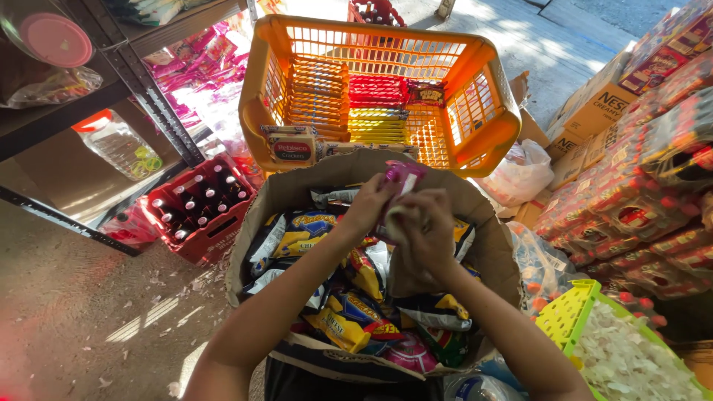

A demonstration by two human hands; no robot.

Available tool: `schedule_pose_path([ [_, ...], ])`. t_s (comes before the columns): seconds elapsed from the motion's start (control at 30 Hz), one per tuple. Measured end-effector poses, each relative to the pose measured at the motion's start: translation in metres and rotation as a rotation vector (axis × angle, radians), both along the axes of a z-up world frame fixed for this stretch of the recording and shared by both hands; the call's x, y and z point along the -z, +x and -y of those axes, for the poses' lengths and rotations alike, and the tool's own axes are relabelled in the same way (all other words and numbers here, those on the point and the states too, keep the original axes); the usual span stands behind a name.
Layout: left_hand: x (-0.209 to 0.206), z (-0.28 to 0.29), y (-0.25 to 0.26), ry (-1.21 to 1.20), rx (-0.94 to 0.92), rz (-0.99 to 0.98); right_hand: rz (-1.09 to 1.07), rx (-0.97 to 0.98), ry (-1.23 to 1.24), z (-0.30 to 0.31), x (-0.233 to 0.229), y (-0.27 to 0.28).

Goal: Wiping down individual snack packets with a cloth and organizing them in a box.

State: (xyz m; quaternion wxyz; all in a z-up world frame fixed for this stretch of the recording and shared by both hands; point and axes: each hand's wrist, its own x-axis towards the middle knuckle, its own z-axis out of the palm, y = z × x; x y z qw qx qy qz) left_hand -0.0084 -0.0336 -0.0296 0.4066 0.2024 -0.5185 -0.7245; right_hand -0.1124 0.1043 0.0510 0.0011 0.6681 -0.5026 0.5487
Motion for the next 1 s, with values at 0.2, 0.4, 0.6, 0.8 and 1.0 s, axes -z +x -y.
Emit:
schedule_pose_path([
  [0.2, -0.045, -0.024, 0.007, 0.039, 0.228, 0.143, 0.431, 0.086, 0.055, 0.01, 0.002, -0.015],
  [0.4, -0.041, -0.012, 0.007, 0.043, 0.0, -0.017, 0.093, -0.153, -0.005, -0.017, -0.002, -0.003],
  [0.6, -0.043, -0.028, 0.008, -0.167, 0.133, 0.152, 0.162, 0.126, -0.052, 0.007, -0.01, -0.018],
  [0.8, -0.048, -0.03, 0.004, 0.049, 0.146, -0.004, 0.178, 0.039, -0.023, -0.007, 0.001, -0.016],
  [1.0, -0.055, -0.03, 0.013, -0.096, -0.057, 0.016, -0.179, -0.075, -0.085, -0.011, 0.001, -0.001],
])
